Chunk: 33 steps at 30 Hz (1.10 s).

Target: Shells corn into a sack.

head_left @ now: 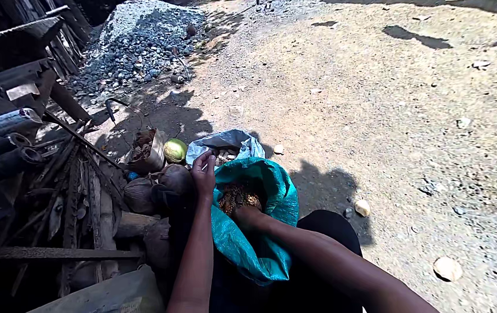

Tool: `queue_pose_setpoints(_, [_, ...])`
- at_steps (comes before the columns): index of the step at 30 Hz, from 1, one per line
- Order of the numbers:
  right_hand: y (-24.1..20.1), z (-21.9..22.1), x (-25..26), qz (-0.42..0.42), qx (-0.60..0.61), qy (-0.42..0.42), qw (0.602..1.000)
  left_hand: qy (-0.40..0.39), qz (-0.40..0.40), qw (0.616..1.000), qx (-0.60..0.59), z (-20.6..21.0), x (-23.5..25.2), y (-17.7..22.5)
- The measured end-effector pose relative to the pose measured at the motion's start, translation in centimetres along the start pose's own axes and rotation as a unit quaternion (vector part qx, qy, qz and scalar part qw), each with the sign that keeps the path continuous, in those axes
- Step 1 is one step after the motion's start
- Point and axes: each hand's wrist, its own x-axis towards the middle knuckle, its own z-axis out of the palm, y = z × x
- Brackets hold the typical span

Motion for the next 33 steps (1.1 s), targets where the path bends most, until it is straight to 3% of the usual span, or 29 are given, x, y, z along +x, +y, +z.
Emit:
queue_pose_setpoints(5, [-0.1,-2.5,-1.1,0.040,0.064,0.037,0.996,-0.076,0.106,0.990,-0.051,-0.2,-4.8,-0.4])
queue_pose_setpoints(8, [1.5,-4.1,-2.1,0.024,0.129,0.113,0.985,-0.137,0.073,0.988,-0.001,0.6,-6.8,-1.0])
queue_pose_setpoints(12, [4.5,-4.9,-4.2,-0.061,0.195,0.185,0.961,-0.217,-0.027,0.974,0.058,1.4,-6.9,-2.0])
queue_pose_setpoints(16, [5.7,-4.4,-4.2,-0.085,0.197,0.207,0.955,-0.285,-0.042,0.951,0.110,1.5,-7.5,-1.4])
queue_pose_setpoints(19, [5.8,-4.2,-4.3,-0.085,0.230,0.219,0.944,-0.261,-0.075,0.957,0.102,1.9,-8.1,-1.4])
queue_pose_setpoints(23, [5.3,-4.7,-4.6,-0.069,0.383,0.235,0.891,-0.166,-0.217,0.960,-0.064,2.4,-8.1,-2.0])
queue_pose_setpoints(26, [5.1,-4.7,-4.8,-0.103,0.381,0.202,0.896,-0.143,-0.258,0.948,-0.117,2.3,-7.9,-1.9])
queue_pose_setpoints(29, [5.2,-4.5,-4.8,-0.117,0.353,0.202,0.906,-0.122,-0.320,0.927,-0.153,2.4,-7.7,-1.4])
queue_pose_setpoints(33, [6.0,-4.8,-5.2,-0.097,0.426,0.272,0.857,-0.072,-0.417,0.881,-0.213,2.4,-7.0,-0.3])
